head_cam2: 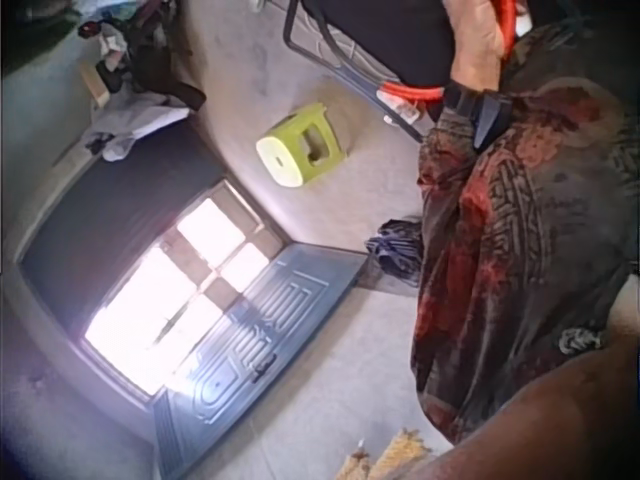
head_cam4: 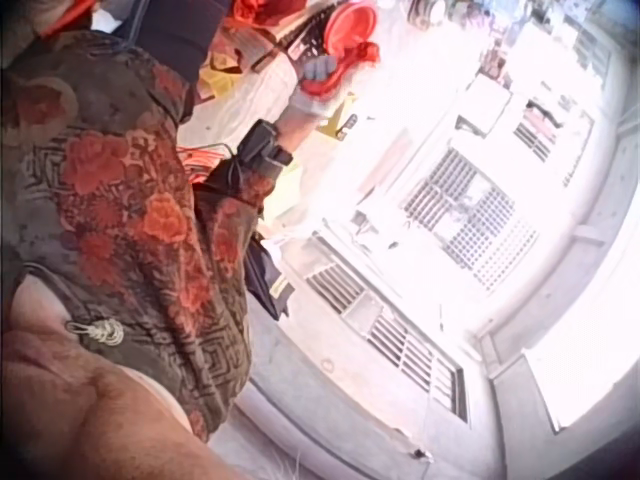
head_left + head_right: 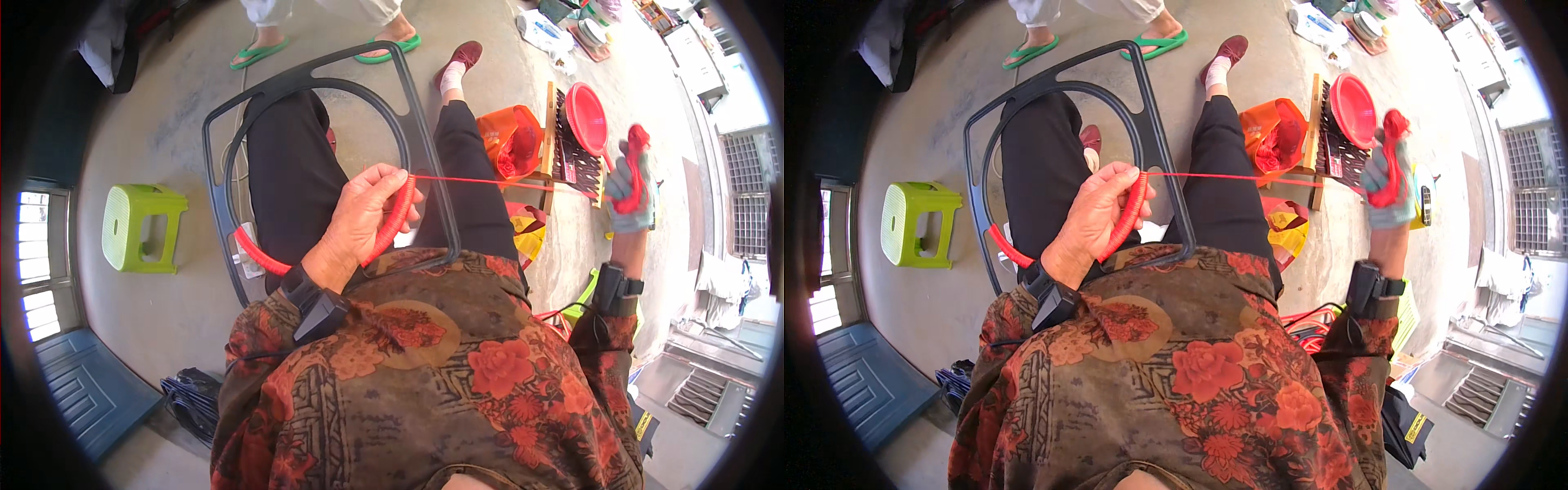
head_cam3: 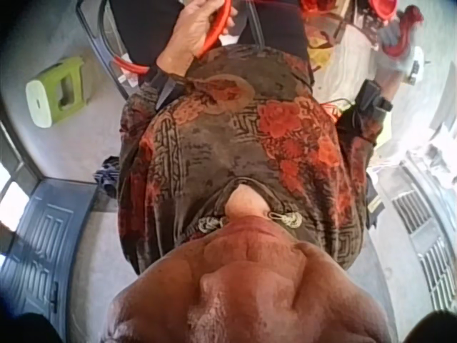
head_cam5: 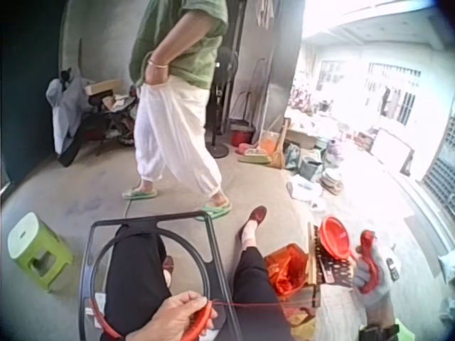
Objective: Tying bundles of red cord onto black rectangular plastic frames.
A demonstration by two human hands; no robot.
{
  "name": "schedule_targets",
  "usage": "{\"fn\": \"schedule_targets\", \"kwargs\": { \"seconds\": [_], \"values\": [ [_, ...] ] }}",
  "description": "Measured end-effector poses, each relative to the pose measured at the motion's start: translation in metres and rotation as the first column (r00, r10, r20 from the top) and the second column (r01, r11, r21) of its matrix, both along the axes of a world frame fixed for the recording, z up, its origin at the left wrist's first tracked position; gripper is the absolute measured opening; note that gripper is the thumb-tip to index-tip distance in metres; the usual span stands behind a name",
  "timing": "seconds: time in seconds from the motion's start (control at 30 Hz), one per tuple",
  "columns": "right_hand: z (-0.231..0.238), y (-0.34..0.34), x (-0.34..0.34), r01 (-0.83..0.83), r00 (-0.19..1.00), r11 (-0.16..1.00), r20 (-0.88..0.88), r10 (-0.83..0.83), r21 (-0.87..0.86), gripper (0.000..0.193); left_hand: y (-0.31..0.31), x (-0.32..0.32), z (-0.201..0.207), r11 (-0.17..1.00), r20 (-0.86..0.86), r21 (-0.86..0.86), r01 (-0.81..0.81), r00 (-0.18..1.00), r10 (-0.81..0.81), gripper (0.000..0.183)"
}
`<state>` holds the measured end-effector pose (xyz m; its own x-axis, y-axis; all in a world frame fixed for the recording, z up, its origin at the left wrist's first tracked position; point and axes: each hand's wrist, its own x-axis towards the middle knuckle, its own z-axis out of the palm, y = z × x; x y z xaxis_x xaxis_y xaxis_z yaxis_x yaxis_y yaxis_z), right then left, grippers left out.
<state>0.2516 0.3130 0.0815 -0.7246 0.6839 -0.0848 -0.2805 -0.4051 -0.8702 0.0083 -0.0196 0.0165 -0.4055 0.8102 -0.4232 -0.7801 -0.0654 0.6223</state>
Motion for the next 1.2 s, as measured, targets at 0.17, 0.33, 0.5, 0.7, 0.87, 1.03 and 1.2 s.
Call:
{"fn": "schedule_targets", "kwargs": {
  "seconds": [0.17, 0.33, 0.5, 0.7, 0.87, 1.03, 1.2],
  "values": [
    [0.006, -0.009, -0.113, 0.367, 0.894, 0.922, 0.228, -0.385, 0.119, 0.031, 0.004, 0.004, 0.0, 0.996, -0.084, -0.086, -0.038, 0.996, 0.031, 0.013],
    [0.009, -0.112, -0.196, -0.123, 0.986, -0.26, 0.088, -0.143, 0.958, 0.04, 0.002, 0.006, -0.008, 0.99, -0.255, -0.055, -0.132, 0.96, 0.114, 0.011],
    [0.007, -0.179, -0.238, -0.224, 0.953, -0.711, 0.303, -0.016, 0.666, 0.026, -0.002, 0.004, -0.019, 0.988, -0.258, -0.05, -0.144, 0.958, 0.127, 0.012],
    [-0.005, -0.178, -0.248, -0.264, 0.883, -0.523, 0.421, 0.207, 0.81, 0.027, -0.006, -0.001, -0.02, 0.97, -0.609, -0.175, -0.171, 0.793, 0.03, 0.015],
    [0.025, -0.154, -0.189, -0.453, 0.855, -0.217, 0.49, 0.17, 0.865, 0.04, -0.005, -0.004, -0.02, 0.994, -0.477, -0.041, -0.1, 0.876, 0.068, 0.013],
    [0.004, -0.181, -0.154, -0.373, 0.884, -0.47, 0.46, 0.082, 0.8, 0.048, 0.001, 0.0, -0.014, 0.978, -0.056, 0.186, -0.094, 0.993, 0.106, 0.016],
    [-0.007, -0.182, -0.131, -0.536, 0.842, 0.603, 0.327, 0.429, 0.591, 0.032, -0.009, -0.003, -0.005, 0.999, -0.07, 0.048, 0.022, 0.997, -0.018, 0.02]
  ]
}}
